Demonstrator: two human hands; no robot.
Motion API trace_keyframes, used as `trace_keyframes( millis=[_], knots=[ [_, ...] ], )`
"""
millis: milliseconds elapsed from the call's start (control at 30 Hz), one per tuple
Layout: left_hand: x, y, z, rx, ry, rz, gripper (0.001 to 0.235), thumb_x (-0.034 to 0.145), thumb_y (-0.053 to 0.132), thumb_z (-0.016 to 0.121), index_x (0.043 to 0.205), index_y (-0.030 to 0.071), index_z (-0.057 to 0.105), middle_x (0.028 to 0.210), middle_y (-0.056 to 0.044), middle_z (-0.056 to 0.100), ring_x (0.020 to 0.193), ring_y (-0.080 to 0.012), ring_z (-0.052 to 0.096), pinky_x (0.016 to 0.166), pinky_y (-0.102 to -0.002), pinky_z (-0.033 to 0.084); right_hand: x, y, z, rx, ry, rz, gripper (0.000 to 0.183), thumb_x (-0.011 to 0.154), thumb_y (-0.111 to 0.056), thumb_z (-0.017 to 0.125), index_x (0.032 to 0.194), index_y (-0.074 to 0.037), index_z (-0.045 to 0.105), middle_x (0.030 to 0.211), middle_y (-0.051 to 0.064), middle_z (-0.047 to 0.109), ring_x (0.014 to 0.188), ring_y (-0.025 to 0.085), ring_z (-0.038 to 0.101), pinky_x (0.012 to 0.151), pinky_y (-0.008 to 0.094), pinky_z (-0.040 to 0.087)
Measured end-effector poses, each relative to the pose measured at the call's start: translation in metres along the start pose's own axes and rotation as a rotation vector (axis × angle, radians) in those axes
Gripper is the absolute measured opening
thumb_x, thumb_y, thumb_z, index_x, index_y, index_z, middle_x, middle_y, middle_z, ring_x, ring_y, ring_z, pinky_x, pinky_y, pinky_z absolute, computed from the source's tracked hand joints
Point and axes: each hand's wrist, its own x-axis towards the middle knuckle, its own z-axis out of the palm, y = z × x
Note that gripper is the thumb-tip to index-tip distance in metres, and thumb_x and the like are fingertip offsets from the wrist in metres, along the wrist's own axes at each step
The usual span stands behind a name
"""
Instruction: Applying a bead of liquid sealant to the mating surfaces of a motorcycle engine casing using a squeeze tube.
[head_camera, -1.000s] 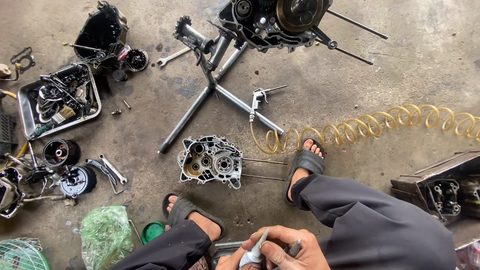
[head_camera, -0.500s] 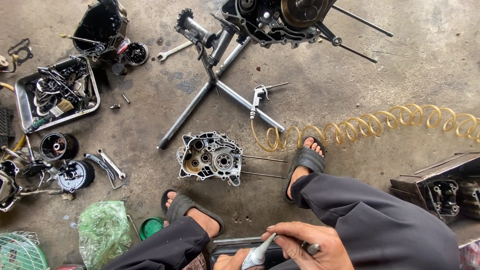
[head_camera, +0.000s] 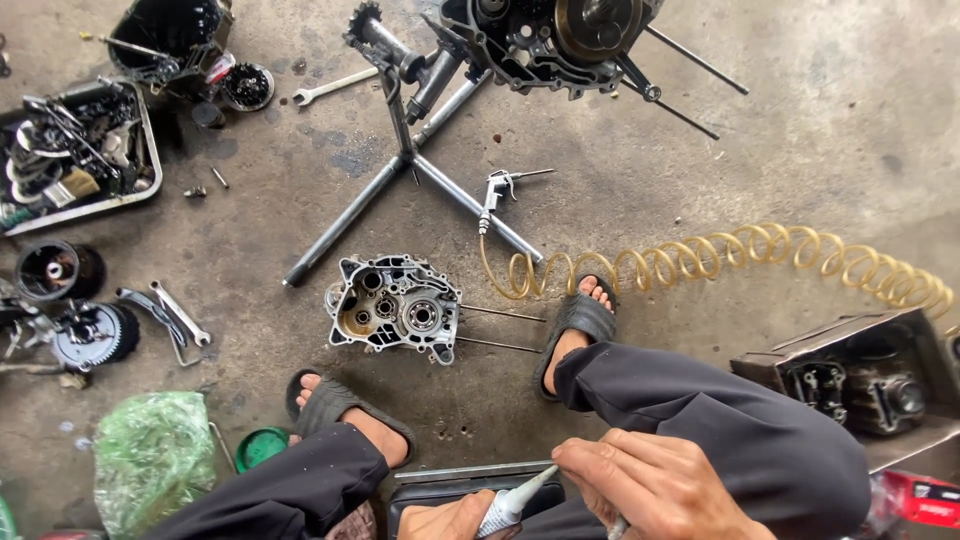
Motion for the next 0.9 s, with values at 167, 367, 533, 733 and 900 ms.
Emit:
trace_keyframes(
  millis=[167,367,533,733,900],
  knots=[
    [-0.002,-0.003,-0.008,-0.207,-0.139,0.027,0.021,0.096,0.037,0.075,0.099,0.018,0.067,0.059,0.007,0.056,0.043,-0.0074,0.052,0.038,-0.032,0.033,0.003,0.006,-0.010,-0.263,-0.127,-0.243,0.013,0.102,-0.005,0.053,0.104,0.001,0.065,0.088,0.004,0.067,0.066,0.016,0.060,0.061,0.030,0.050],
    [0.002,-0.007,-0.012,-0.277,-0.136,0.039,0.024,0.102,0.039,0.066,0.101,0.016,0.065,0.056,0.000,0.054,0.041,-0.0166,0.060,0.036,-0.037,0.035,0.016,0.010,-0.007,-0.498,-0.284,-0.414,0.012,0.103,-0.011,0.054,0.097,-0.004,0.063,0.074,-0.001,0.053,0.062,0.015,0.050,0.056,0.030,0.043],
    [0.003,-0.010,-0.014,-0.393,-0.143,-0.071,0.022,0.098,0.036,0.073,0.104,0.016,0.068,0.059,-0.001,0.058,0.043,-0.0202,0.059,0.040,-0.033,0.040,0.039,-0.001,0.004,-0.587,-0.151,-0.458,0.025,0.103,-0.012,0.047,0.082,-0.007,0.059,0.066,-0.003,0.040,0.055,0.014,0.040,0.050,0.028,0.036],
    [0.014,-0.012,-0.031,-0.729,-0.443,-0.382,0.020,0.101,0.038,0.067,0.107,0.019,0.072,0.065,0.002,0.050,0.055,-0.0119,0.039,0.052,-0.030,0.038,0.043,0.003,0.016,-0.430,0.012,-0.303,0.018,0.092,-0.007,0.046,0.082,-0.006,0.061,0.062,-0.001,0.046,0.049,0.016,0.039,0.047,0.027,0.036],
    [0.006,-0.022,-0.019,-0.891,-0.551,-0.461,0.024,0.099,0.038,0.075,0.098,0.014,0.071,0.066,0.004,0.043,0.059,-0.0085,0.035,0.053,-0.028,0.030,0.038,0.008,0.013,-0.143,0.027,-0.112,0.010,0.088,-0.003,0.055,0.081,-0.007,0.060,0.064,0.000,0.050,0.049,0.014,0.045,0.048,0.024,0.040]
  ],
)
